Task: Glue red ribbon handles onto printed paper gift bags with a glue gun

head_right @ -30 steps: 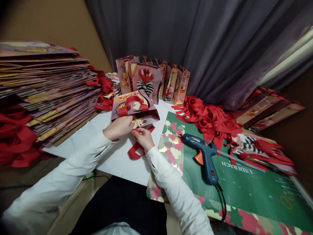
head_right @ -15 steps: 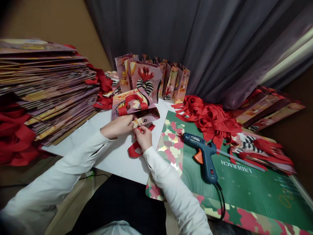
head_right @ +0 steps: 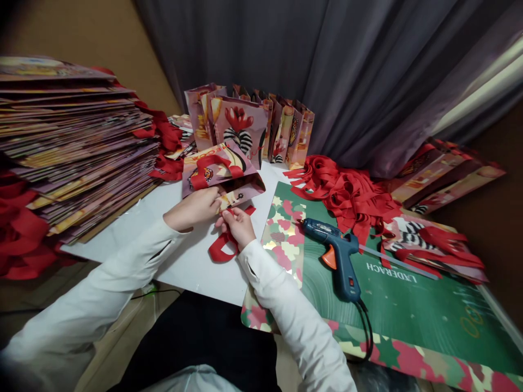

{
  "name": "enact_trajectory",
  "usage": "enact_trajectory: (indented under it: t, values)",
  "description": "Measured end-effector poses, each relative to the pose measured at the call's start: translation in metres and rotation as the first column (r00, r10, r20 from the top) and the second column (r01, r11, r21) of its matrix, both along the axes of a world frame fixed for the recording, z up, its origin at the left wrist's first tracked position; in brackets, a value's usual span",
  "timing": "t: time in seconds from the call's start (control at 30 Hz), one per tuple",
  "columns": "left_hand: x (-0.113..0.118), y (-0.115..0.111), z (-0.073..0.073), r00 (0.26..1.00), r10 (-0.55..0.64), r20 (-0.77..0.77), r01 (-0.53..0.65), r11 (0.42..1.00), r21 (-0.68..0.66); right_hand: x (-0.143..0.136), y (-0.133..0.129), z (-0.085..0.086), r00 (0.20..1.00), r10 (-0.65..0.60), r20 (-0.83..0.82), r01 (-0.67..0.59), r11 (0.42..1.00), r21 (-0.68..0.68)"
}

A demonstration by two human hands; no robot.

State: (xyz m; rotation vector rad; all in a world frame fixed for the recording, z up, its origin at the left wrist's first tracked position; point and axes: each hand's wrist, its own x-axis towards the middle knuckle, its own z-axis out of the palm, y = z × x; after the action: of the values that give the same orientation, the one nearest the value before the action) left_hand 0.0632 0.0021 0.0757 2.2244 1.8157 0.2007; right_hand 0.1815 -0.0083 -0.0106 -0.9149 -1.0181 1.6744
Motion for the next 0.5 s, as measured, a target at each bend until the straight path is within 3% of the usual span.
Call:
enact_trajectory:
  t: [0.17, 0.5]
  values:
    - [0.000, -0.002, 0.000, 1.000, 0.008, 0.012, -0.008, 1.000, 0.027, 0.003, 0.003, 0.001, 0.999, 0.044, 0.021, -0.045, 0.997, 0.063]
    - [0.005, -0.002, -0.006, 0.998, 0.047, 0.039, -0.047, 0.999, 0.001, -0.004, 0.007, -0.018, 0.991, -0.078, 0.110, 0.063, 0.990, 0.126]
